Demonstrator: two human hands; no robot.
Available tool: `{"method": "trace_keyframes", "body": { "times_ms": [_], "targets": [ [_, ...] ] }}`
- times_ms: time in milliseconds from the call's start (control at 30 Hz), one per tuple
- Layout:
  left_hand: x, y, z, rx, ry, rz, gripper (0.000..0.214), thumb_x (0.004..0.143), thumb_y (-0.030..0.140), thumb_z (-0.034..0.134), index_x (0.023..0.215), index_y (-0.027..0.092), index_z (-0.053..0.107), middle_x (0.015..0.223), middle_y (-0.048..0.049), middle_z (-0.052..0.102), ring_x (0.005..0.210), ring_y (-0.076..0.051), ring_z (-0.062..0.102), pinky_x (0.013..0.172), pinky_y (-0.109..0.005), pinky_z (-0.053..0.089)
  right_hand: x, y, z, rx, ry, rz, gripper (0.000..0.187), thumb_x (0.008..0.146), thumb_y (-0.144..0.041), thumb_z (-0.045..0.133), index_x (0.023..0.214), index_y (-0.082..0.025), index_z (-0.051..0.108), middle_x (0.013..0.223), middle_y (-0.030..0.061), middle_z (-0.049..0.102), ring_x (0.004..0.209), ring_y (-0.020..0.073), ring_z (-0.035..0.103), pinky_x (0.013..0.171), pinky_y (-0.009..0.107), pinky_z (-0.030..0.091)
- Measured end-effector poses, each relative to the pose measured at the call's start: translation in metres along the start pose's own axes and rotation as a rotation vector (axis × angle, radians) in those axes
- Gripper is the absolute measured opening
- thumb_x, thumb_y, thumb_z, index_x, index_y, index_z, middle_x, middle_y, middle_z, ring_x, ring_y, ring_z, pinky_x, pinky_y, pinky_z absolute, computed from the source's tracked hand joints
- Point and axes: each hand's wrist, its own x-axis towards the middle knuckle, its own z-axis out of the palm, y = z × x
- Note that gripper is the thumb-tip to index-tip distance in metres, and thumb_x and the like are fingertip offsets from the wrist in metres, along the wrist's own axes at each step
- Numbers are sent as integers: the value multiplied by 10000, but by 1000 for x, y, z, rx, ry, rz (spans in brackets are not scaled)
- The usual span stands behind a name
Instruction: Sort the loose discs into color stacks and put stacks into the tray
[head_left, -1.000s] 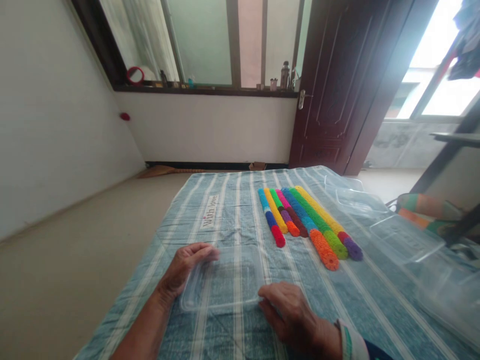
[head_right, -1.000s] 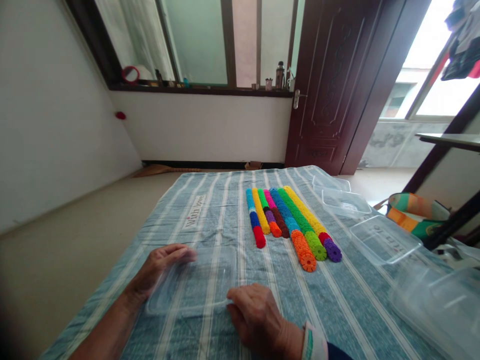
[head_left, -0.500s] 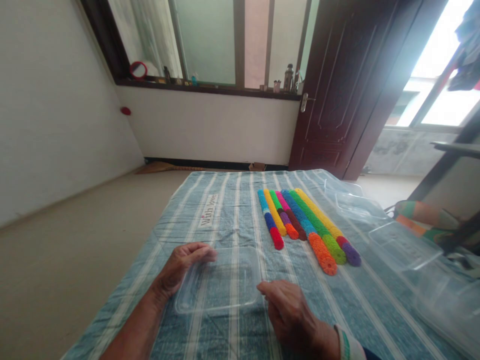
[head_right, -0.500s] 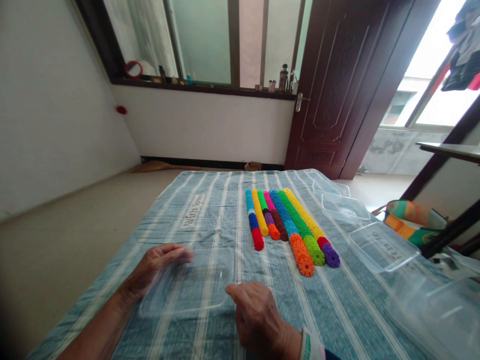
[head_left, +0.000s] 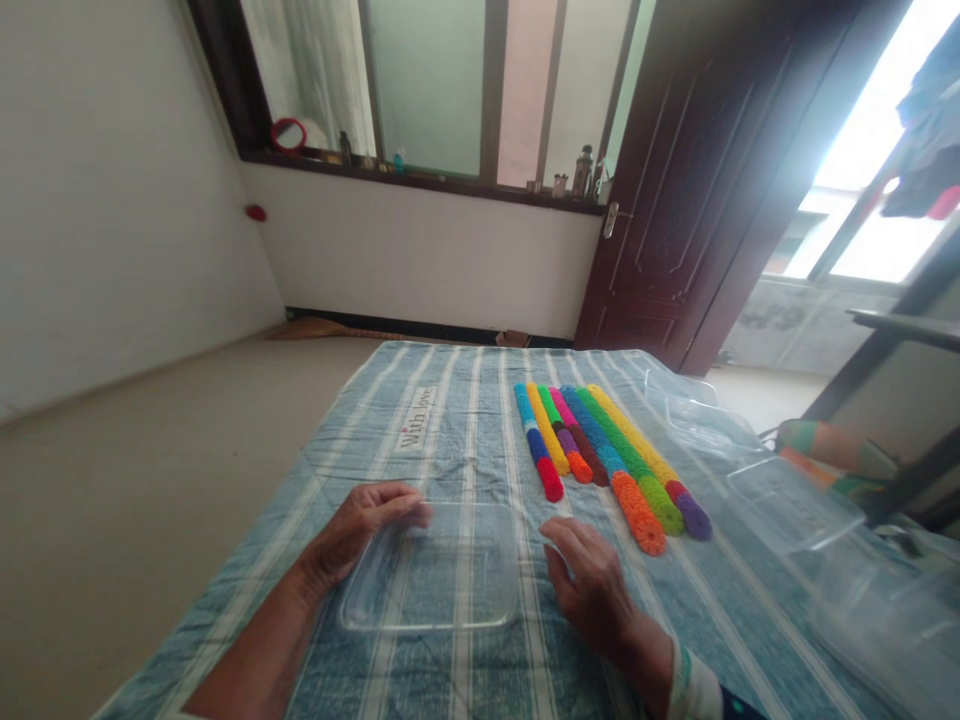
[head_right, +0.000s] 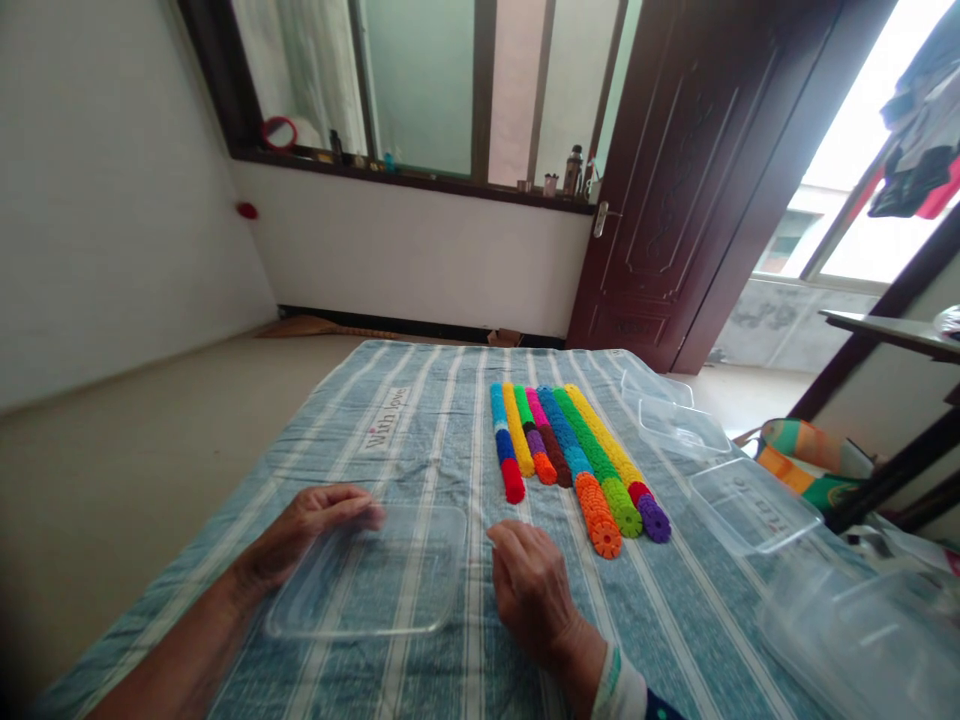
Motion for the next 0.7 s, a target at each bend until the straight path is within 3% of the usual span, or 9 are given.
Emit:
{"method": "trace_keyframes", "body": {
  "times_ms": [267, 400, 700],
  "targets": [
    [-1, 6, 3, -41, 36, -35, 250, 633, 450, 805, 643, 202, 778, 745, -116, 775, 766, -280, 698, 823, -380, 540, -2, -2, 4, 45, -129, 31, 215, 917, -84, 437, 995, -198, 602, 903, 77, 690, 816, 197, 669, 738, 309, 552],
    [1, 2, 3, -63, 58, -57, 270, 620, 464, 813, 672, 200, 786, 777, -110, 787, 787, -264, 711, 816, -335, 540, -1, -3, 3, 42, -174, 47, 205, 903, -83, 447, 975, -199, 600, 908, 76, 681, 833, 200, 657, 754, 309, 544],
    [3, -1, 2, -70, 98, -53, 330, 593, 499, 837, 688, 186, 789, 769, -114, 788, 773, -262, 723, 780, -328, 560, -3, -2, 3, 39, -215, 61, 208, 888, -81, 461, 974, -204, 604, 914, 67, 674, 847, 199, 645, 780, 307, 532]
  ]
}}
